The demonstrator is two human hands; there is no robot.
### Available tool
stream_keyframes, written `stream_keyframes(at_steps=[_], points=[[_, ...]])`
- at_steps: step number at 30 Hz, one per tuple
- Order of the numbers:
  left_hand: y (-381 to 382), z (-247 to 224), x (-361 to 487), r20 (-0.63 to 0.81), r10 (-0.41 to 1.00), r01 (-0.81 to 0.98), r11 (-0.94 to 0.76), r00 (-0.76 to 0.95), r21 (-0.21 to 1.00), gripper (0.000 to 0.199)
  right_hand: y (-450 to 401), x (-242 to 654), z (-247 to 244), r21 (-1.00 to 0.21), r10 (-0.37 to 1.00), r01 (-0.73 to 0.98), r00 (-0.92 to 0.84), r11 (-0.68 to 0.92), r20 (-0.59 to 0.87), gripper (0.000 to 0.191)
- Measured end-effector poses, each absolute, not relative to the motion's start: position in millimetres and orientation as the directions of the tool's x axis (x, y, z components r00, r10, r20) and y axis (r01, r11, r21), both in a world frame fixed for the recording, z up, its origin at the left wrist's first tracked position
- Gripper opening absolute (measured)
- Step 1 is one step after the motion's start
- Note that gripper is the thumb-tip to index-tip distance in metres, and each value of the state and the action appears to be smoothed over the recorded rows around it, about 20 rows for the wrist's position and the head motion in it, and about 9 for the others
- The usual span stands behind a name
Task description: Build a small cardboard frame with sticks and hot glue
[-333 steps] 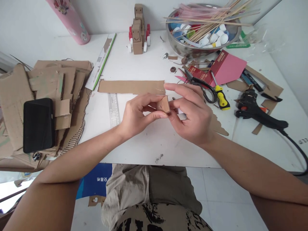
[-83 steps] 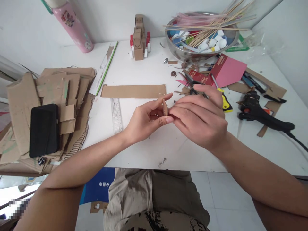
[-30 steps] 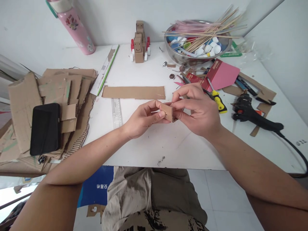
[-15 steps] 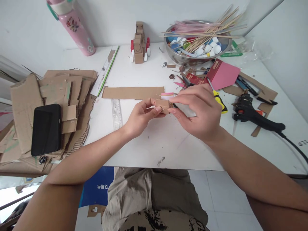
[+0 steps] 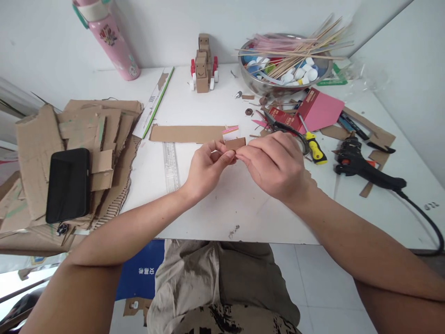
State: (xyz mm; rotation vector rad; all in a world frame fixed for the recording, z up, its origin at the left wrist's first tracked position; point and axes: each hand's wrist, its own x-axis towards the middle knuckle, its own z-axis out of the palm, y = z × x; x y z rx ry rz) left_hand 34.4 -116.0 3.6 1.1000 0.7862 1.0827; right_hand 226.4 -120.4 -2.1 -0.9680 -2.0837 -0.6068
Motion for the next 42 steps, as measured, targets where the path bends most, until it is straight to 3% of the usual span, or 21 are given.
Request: stream_keyframes(at_steps=[8, 11, 15, 18, 20, 24, 28, 32, 38, 42], points=[[-120.2, 3.3, 38.8, 0.015, 0.961, -0.283, 0.066, 0.276, 0.957, 0.046, -106.8, 216.6, -2.0, 0.279, 0.238, 0.801, -0.456, 0.529, 0.858, 0.033], [-118.2, 0.7, 37.1, 0.115, 0.960, -0.250, -0.050, 0.254, 0.967, 0.048, -108.1, 217.6, -4.7, 0.240, 0.298, 0.808, -0.449, 0.539, 0.843, 0.036], [-107.5, -1.6, 30.3, 0.189, 0.946, -0.243, -0.125, 0.262, 0.962, 0.051, -116.0, 226.4, 2.9, 0.035, 0.428, 0.736, -0.431, 0.676, 0.795, 0.036], [-98.0, 0.1, 23.6, 0.122, 0.898, -0.292, 0.007, 0.423, 0.956, 0.055, -115.9, 237.5, 15.7, -0.099, 0.406, 0.650, -0.343, 0.754, 0.847, 0.025], [-93.5, 1.9, 19.7, 0.068, 0.841, -0.327, 0.134, 0.537, 0.936, 0.053, -112.0, 246.1, 21.7, -0.221, 0.481, 0.650, -0.251, 0.727, 0.840, 0.021], [-89.7, 4.4, 14.7, -0.006, 0.748, -0.367, 0.333, 0.663, 0.869, 0.044, -106.3, 260.0, 24.6, -0.541, 0.763, 0.570, -0.271, 0.618, 0.587, 0.038], [-86.9, 5.2, 9.0, -0.038, 0.693, -0.344, 0.404, 0.720, 0.848, 0.037, -110.1, 266.1, 30.1, -0.646, 0.816, 0.520, -0.485, 0.559, 0.316, 0.033], [-82.6, 6.0, 4.6, -0.094, 0.688, -0.275, 0.407, 0.720, 0.871, 0.033, -114.9, 265.8, 32.9, -0.596, 0.792, 0.540, -0.519, 0.595, 0.321, 0.031], [-86.0, 4.3, 11.9, -0.089, 0.826, -0.322, 0.313, 0.557, 0.893, 0.055, -126.0, 253.6, 15.6, -0.327, 0.778, 0.778, -0.306, 0.536, 0.549, 0.031], [-92.8, -2.9, 19.8, -0.041, 0.879, -0.370, 0.241, 0.475, 0.897, 0.057, -135.1, 245.9, 12.1, -0.152, 0.737, 0.817, -0.401, 0.557, 0.545, 0.038]])
